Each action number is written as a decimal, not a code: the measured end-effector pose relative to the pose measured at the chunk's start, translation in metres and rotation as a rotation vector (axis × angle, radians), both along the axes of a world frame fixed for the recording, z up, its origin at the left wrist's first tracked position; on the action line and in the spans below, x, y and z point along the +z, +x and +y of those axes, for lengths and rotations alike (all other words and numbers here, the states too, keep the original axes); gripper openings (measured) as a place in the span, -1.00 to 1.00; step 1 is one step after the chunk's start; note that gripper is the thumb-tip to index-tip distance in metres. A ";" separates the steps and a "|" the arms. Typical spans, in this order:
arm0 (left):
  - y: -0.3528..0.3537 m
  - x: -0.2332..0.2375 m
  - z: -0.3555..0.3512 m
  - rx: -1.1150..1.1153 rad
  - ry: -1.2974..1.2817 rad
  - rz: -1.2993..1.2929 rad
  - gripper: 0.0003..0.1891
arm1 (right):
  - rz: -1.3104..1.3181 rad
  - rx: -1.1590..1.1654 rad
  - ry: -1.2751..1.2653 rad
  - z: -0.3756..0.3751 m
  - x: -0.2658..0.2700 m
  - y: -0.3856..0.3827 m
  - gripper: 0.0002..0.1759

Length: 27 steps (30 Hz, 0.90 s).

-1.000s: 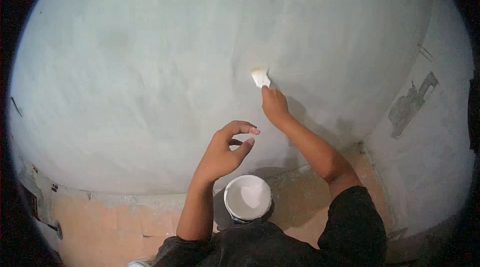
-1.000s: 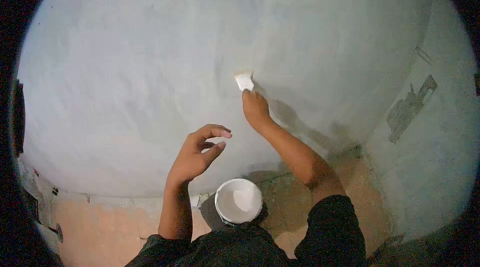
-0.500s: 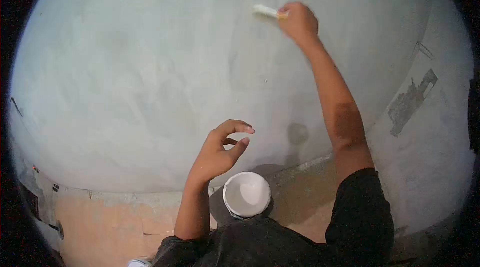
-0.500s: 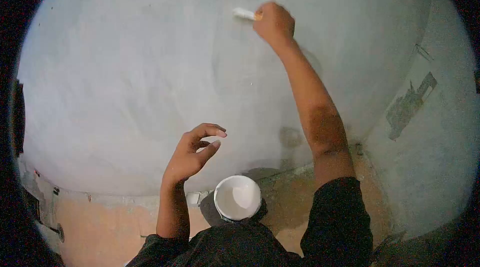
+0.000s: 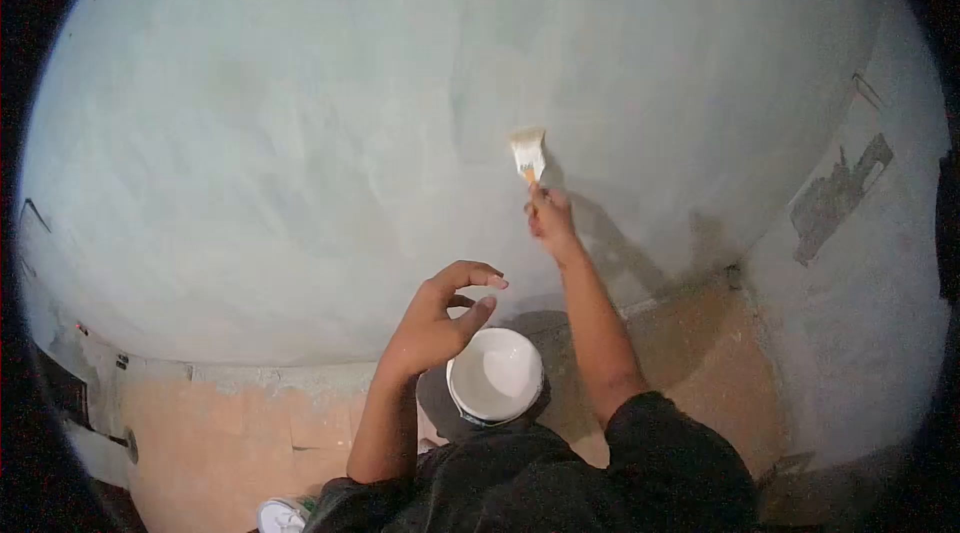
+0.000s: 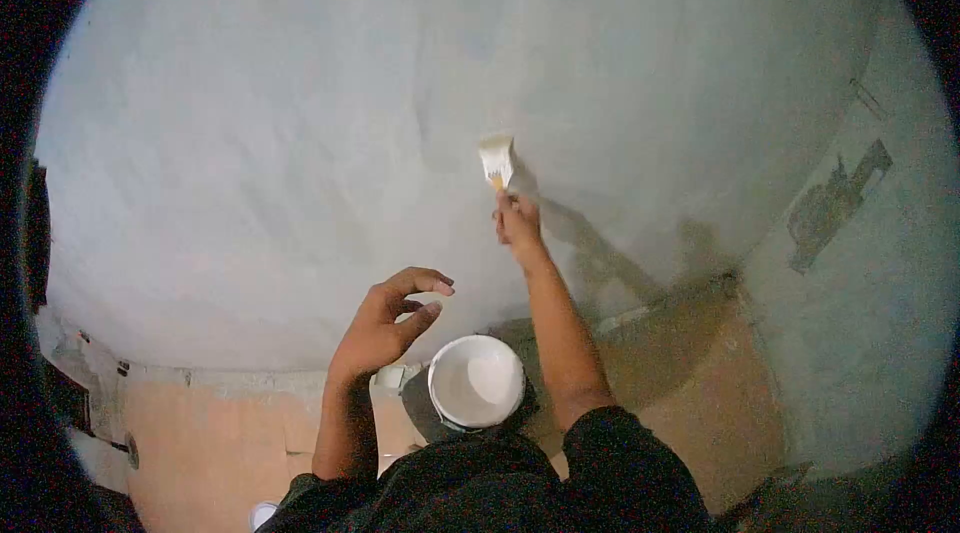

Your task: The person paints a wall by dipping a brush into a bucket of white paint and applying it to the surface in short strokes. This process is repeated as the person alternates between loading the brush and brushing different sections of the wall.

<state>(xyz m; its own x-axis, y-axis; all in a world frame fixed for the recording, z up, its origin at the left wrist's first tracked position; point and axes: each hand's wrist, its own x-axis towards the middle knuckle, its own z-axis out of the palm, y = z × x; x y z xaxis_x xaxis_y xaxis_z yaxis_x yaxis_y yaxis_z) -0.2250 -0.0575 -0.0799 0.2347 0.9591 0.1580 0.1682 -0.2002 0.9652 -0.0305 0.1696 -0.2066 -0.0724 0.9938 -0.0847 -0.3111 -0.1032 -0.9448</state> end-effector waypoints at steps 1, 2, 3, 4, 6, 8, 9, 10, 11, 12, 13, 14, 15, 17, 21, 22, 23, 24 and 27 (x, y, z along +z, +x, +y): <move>0.003 -0.005 0.000 0.004 -0.004 -0.012 -0.78 | 0.037 0.050 -0.027 -0.005 -0.024 -0.001 -0.64; 0.006 -0.009 -0.002 0.008 -0.011 -0.010 -0.78 | 0.088 0.053 -0.134 -0.013 -0.038 -0.005 -0.61; 0.007 -0.013 -0.004 0.002 -0.026 -0.017 -0.78 | 0.077 0.070 -0.194 -0.019 -0.050 -0.006 -0.59; 0.007 -0.015 -0.007 -0.004 -0.041 -0.025 -0.77 | 0.066 0.086 -0.254 -0.024 -0.066 -0.007 -0.56; 0.011 -0.021 -0.009 -0.013 -0.057 -0.033 -0.77 | 0.026 0.119 -0.309 -0.032 -0.104 -0.010 -0.55; 0.015 -0.035 -0.010 -0.050 -0.098 -0.070 -0.78 | -0.015 0.148 -0.363 -0.045 -0.122 -0.012 -0.54; 0.018 -0.033 -0.013 -0.026 -0.137 -0.086 -0.79 | -0.122 0.130 -0.425 -0.050 -0.118 -0.016 -0.56; 0.018 -0.033 -0.014 -0.022 -0.135 -0.087 -0.79 | -0.230 0.111 -0.487 -0.052 -0.114 -0.019 -0.56; 0.018 -0.034 -0.016 -0.013 -0.126 -0.087 -0.79 | -0.246 0.117 -0.459 -0.050 -0.107 -0.018 -0.61; 0.019 -0.036 -0.018 -0.003 -0.116 -0.088 -0.79 | -0.251 0.123 -0.457 -0.049 -0.085 -0.021 -0.61; 0.019 -0.037 -0.019 0.019 -0.113 -0.105 -0.79 | -0.276 0.119 -0.347 -0.047 -0.060 -0.026 -0.63; 0.019 -0.041 -0.020 0.026 -0.112 -0.109 -0.79 | -0.299 0.114 -0.236 -0.043 -0.033 -0.031 -0.64; 0.017 -0.047 -0.020 0.034 -0.092 -0.125 -0.79 | -0.333 0.098 -0.223 -0.036 -0.002 -0.040 -0.68; 0.015 -0.054 -0.022 0.049 -0.061 -0.142 -0.79 | -0.297 0.076 -0.192 -0.027 0.066 -0.057 -0.72; 0.018 -0.062 -0.025 0.081 -0.075 -0.150 -0.79 | -0.334 0.039 0.013 -0.040 0.165 -0.068 -0.70; 0.018 -0.060 -0.025 0.073 -0.089 -0.154 -0.80 | -0.367 0.025 0.109 -0.044 0.178 -0.067 -0.67; 0.018 -0.059 -0.025 0.065 -0.103 -0.158 -0.80 | -0.365 0.026 0.109 -0.049 0.191 -0.065 -0.67; 0.018 -0.059 -0.024 0.065 -0.103 -0.156 -0.80 | -0.380 -0.004 0.242 -0.054 0.202 -0.062 -0.62; 0.017 -0.057 -0.015 0.039 -0.075 -0.157 -0.80 | -0.427 -0.039 0.368 -0.044 0.197 -0.059 -0.53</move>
